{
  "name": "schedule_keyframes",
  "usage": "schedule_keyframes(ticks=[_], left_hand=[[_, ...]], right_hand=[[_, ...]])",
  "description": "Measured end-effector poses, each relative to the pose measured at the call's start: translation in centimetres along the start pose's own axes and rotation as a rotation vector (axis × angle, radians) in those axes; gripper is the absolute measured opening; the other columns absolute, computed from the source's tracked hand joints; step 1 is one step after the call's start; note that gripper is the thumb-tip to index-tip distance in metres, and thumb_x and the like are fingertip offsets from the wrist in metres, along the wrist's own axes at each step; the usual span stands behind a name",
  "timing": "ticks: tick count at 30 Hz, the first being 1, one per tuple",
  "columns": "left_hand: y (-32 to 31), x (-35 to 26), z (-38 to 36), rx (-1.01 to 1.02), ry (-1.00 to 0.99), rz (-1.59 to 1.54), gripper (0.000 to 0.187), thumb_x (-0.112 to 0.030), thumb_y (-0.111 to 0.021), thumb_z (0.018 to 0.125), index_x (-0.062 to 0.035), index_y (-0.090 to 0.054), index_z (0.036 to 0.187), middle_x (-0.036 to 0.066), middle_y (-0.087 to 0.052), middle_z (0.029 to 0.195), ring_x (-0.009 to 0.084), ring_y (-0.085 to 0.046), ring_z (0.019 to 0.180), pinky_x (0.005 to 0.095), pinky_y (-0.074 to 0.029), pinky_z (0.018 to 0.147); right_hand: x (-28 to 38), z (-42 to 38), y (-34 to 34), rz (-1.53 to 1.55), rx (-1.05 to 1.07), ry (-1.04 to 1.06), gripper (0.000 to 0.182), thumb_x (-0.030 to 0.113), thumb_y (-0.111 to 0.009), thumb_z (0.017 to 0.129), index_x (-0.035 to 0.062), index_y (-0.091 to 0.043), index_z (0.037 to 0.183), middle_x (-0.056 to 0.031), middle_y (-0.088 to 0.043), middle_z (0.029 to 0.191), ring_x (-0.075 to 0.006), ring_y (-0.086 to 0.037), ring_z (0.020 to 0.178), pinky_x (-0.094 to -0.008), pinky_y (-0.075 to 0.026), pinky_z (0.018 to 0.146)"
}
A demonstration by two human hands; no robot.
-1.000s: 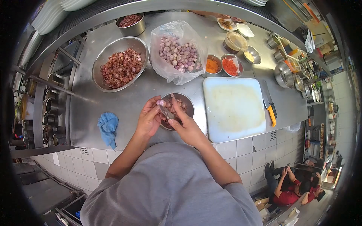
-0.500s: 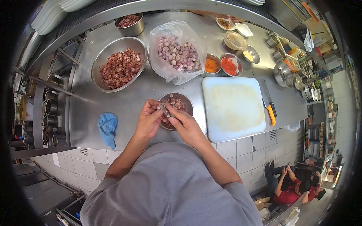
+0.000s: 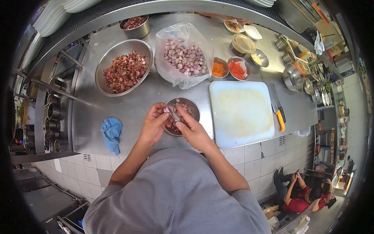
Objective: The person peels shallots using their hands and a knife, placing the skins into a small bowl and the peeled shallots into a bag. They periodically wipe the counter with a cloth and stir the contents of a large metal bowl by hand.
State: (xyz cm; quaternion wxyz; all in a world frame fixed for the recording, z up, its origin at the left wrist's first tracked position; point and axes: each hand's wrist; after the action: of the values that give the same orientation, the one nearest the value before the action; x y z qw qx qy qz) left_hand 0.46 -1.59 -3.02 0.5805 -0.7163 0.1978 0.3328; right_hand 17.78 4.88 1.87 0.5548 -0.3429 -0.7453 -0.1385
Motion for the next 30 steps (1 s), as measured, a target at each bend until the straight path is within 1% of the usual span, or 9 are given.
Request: schedule_keyframes(ticks=[2, 3, 5, 9, 11, 12, 14, 27, 30], left_hand=[[0.0, 0.0, 0.0, -0.025, -0.026, 0.085, 0.025, -0.001, -0.062, 0.091, -0.0083, -0.056, 0.114, 0.003, -0.062, 0.102, 0.0087, -0.061, 0.081, 0.0215, -0.049, 0.066], [0.0, 0.0, 0.0, -0.025, -0.025, 0.084, 0.025, -0.001, -0.062, 0.091, -0.0083, -0.056, 0.114, 0.003, -0.062, 0.102, 0.0087, -0.061, 0.081, 0.0215, -0.049, 0.066], [-0.1, -0.1, -0.1, 0.004, -0.056, 0.121, 0.024, 0.0, -0.062, 0.091, -0.0077, -0.056, 0.112, 0.002, -0.061, 0.1, 0.0072, -0.059, 0.079, 0.0207, -0.049, 0.065], [0.0, -0.1, -0.2, -0.006, -0.036, 0.133, 0.021, 0.001, -0.061, 0.091, -0.0073, -0.057, 0.11, 0.002, -0.061, 0.1, 0.0074, -0.059, 0.08, 0.0204, -0.048, 0.065], [-0.4, -0.3, -0.2, -0.008, -0.03, 0.103, 0.022, 0.001, -0.06, 0.091, -0.0064, -0.058, 0.112, 0.002, -0.062, 0.101, 0.0074, -0.058, 0.079, 0.0205, -0.047, 0.064], [-0.4, -0.4, -0.1, -0.009, -0.03, 0.103, 0.022, 0.001, -0.06, 0.091, -0.0064, -0.058, 0.112, 0.002, -0.062, 0.101, 0.0074, -0.058, 0.079, 0.0205, -0.047, 0.064], [-0.3, -0.5, 0.1, 0.001, 0.046, 0.069, 0.025, 0.001, -0.06, 0.092, -0.0049, -0.057, 0.116, 0.004, -0.063, 0.104, 0.0095, -0.061, 0.083, 0.0217, -0.051, 0.067], [-0.4, -0.4, 0.4, -0.057, 0.065, -0.118, 0.027, -0.001, -0.06, 0.092, -0.0011, -0.058, 0.119, 0.01, -0.064, 0.112, 0.0197, -0.064, 0.106, 0.0324, -0.056, 0.091], [0.0, 0.0, 0.4, -0.093, 0.054, -0.138, 0.028, -0.001, -0.06, 0.092, -0.0011, -0.057, 0.12, 0.011, -0.064, 0.114, 0.0207, -0.063, 0.109, 0.0326, -0.055, 0.094]], right_hand=[[-0.5, 0.1, 0.0, -0.343, -0.027, 0.243, 0.053, 0.019, -0.052, 0.101, 0.0108, -0.035, 0.15, -0.012, -0.057, 0.133, -0.0196, -0.06, 0.112, -0.0283, -0.046, 0.094], [-0.5, 0.2, 0.0, -0.343, -0.028, 0.242, 0.053, 0.019, -0.052, 0.101, 0.0108, -0.035, 0.15, -0.012, -0.057, 0.133, -0.0196, -0.06, 0.112, -0.0283, -0.046, 0.094], [-0.3, 0.3, -0.1, -0.244, 0.026, 0.259, 0.05, 0.018, -0.052, 0.1, 0.0072, -0.039, 0.147, -0.0162, -0.045, 0.147, -0.0236, -0.035, 0.141, -0.0324, -0.026, 0.114], [-0.7, 0.6, 0.2, -0.498, -0.09, 0.497, 0.046, 0.018, -0.052, 0.101, 0.0097, -0.043, 0.146, -0.0107, -0.064, 0.118, -0.0178, -0.062, 0.108, -0.0282, -0.047, 0.093], [0.6, -0.2, 0.1, -0.002, -0.001, 0.001, 0.044, 0.017, -0.051, 0.101, 0.0136, -0.045, 0.145, 0.0005, -0.058, 0.079, -0.0076, -0.054, 0.064, -0.022, -0.044, 0.059], [0.8, -0.2, -0.2, -0.001, -0.001, 0.001, 0.044, 0.017, -0.051, 0.101, 0.0136, -0.045, 0.145, 0.0005, -0.058, 0.079, -0.0076, -0.054, 0.064, -0.022, -0.044, 0.059], [1.1, -0.1, -0.6, 0.258, -0.005, -0.039, 0.043, 0.017, -0.051, 0.102, 0.0167, -0.046, 0.145, 0.008, -0.039, 0.064, -0.0022, -0.029, 0.05, -0.0205, -0.027, 0.045], [-0.2, 0.5, 0.2, 0.103, -0.072, 0.011, 0.05, 0.017, -0.052, 0.101, 0.0161, -0.038, 0.149, 0.0074, -0.04, 0.068, -0.0019, -0.032, 0.052, -0.0193, -0.028, 0.045], [-0.5, 0.3, 0.1, 0.025, -0.078, 0.016, 0.052, 0.016, -0.05, 0.101, 0.0121, -0.035, 0.151, -0.0006, -0.058, 0.089, -0.0072, -0.053, 0.069, -0.0214, -0.045, 0.062]])
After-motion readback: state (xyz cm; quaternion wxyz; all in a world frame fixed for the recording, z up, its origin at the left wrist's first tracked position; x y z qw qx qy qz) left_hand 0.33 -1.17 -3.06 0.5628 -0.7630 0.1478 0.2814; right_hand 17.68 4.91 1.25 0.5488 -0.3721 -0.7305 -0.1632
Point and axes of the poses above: each hand's wrist, its own z-axis towards the middle knuckle, its own y-axis out of the back of the hand, x = y × z
